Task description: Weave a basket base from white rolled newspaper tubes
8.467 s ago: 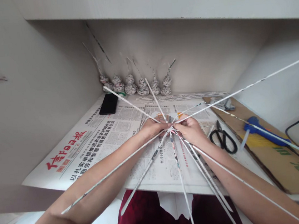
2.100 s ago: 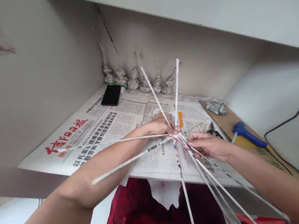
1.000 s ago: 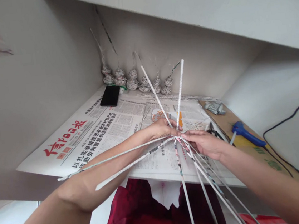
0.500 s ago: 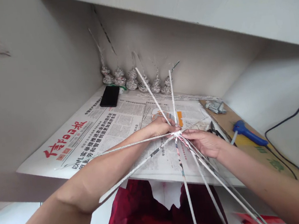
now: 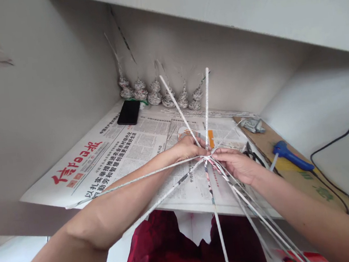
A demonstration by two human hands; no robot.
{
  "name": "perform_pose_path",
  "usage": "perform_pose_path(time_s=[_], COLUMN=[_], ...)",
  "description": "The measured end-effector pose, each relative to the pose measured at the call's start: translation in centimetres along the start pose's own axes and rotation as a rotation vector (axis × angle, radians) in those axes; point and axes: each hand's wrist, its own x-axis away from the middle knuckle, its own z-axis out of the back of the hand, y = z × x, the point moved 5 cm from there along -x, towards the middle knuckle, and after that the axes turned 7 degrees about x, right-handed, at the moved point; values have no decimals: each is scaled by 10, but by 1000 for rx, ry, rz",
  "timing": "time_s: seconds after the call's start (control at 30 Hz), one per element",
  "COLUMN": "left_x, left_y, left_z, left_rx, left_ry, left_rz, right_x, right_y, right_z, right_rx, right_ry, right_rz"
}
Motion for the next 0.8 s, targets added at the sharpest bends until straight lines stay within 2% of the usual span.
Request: perform_pose_path(time_s=[0.17, 0.33, 0.6, 0.67, 0.8], left_x=[-1, -2, 3, 4, 4], left_y=[0, -3, 1, 3, 4], left_z=[0, 1, -1, -2, -1], left_rx=[-6, 0, -41, -44, -60], left_ry=[-71, -87, -61, -46, -4], left_rz=[31, 82, 25, 24, 36], right_x=[-4, 1, -1, 1, 7], right_y=[2, -1, 3, 2, -8], right_z=[1, 1, 3, 6, 11], right_rx=[-76, -29, -6, 54, 332], right_ry=[45, 45, 2, 60, 236], right_rz=[56, 148, 64, 75, 257])
